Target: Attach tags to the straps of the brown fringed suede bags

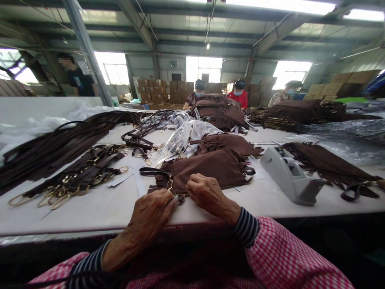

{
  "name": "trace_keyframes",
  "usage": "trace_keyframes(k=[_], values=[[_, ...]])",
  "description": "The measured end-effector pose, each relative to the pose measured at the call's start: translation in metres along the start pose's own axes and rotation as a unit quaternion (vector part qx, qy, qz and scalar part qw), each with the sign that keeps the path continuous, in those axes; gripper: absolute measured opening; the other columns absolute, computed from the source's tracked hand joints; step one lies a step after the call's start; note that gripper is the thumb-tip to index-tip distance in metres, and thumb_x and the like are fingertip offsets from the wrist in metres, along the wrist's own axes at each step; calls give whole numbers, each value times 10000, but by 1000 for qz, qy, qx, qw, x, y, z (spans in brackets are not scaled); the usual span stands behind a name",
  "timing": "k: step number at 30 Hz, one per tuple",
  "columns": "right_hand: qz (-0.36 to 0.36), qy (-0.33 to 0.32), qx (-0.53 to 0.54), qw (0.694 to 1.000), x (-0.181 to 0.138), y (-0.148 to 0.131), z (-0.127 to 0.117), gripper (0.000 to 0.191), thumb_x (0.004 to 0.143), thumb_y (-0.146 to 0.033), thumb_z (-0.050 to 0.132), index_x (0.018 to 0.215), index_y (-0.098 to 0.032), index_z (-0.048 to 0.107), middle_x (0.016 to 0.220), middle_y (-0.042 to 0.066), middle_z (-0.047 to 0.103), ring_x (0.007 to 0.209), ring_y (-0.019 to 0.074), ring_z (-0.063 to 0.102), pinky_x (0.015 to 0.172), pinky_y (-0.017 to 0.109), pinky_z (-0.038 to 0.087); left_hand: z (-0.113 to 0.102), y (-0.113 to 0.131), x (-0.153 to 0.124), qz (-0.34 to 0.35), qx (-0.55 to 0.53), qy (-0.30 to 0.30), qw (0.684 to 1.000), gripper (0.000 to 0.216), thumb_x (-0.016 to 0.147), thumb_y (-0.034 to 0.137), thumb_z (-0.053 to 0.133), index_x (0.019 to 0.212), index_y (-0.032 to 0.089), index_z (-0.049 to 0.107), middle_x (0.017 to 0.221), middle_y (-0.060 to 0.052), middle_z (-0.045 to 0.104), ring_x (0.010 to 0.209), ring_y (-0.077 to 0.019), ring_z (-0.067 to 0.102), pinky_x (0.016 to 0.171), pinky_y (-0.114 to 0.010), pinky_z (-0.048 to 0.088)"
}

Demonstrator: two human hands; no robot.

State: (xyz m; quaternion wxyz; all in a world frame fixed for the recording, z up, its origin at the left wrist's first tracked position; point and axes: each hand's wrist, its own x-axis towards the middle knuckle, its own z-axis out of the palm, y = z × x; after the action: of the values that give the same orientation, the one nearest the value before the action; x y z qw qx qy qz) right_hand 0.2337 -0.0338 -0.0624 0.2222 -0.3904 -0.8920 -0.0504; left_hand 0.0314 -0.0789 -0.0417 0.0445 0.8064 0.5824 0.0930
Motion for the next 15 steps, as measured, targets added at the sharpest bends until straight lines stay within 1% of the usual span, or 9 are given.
trace_keyframes(k=[3, 5, 7, 9, 11, 13, 15], values=[[-8, -4, 66, 998, -3, -1, -1, 36, 902, -159, 624, 887, -180, 649, 936, 23, 632, 894, 142, 565, 738, 241, 393, -3, 1, -1, -18, -48, 13, 999, 338, 985, 373, 399, 900, 215, 686, 942, -58, 701, 917, -245, 658, 787, -348, 393], [-4, -7, 102, 995, -8, -2, 0, 75, 867, -155, 665, 934, -186, 653, 951, 15, 637, 911, 143, 568, 758, 240, 400, -5, 0, 2, -34, -104, 12, 994, 313, 946, 384, 463, 865, 209, 709, 912, -53, 712, 891, -241, 648, 778, -341, 390], [8, -3, 113, 994, -12, -4, 4, 115, 849, -188, 698, 954, -187, 652, 954, 14, 644, 914, 151, 568, 764, 247, 404, -4, -2, 9, -52, -191, -8, 980, 290, 883, 397, 540, 792, 195, 727, 828, -42, 714, 828, -230, 635, 743, -324, 395], [19, 3, 105, 994, -13, -8, 9, 138, 851, -245, 711, 963, -188, 654, 959, 18, 650, 919, 162, 570, 765, 257, 405, 1, -4, 19, -81, -302, -39, 949, 268, 799, 407, 619, 734, 174, 733, 726, -26, 690, 733, -203, 608, 672, -296, 392], [23, 3, 88, 996, -11, -11, 14, 144, 855, -270, 707, 963, -189, 657, 963, 24, 656, 921, 171, 574, 756, 265, 403, 5, -6, 28, -124, -398, -62, 907, 266, 704, 416, 689, 691, 151, 717, 609, -1, 624, 610, -160, 541, 578, -266, 355], [23, -1, 72, 997, -9, -13, 18, 133, 854, -259, 700, 957, -186, 661, 964, 31, 664, 921, 176, 579, 747, 269, 400, 6, -6, 32, -169, -463, -84, 866, 315, 640, 452, 731, 658, 143, 675, 520, 35, 524, 513, -115, 443, 507, -240, 283], [23, 0, 69, 997, -8, -14, 20, 124, 856, -256, 694, 951, -182, 666, 958, 35, 672, 914, 177, 585, 741, 269, 400, 1, -6, 30, -206, -507, -118, 829, 400, 602, 521, 762, 684, 148, 642, 509, 57, 483, 477, -92, 405, 481, -218, 253]])
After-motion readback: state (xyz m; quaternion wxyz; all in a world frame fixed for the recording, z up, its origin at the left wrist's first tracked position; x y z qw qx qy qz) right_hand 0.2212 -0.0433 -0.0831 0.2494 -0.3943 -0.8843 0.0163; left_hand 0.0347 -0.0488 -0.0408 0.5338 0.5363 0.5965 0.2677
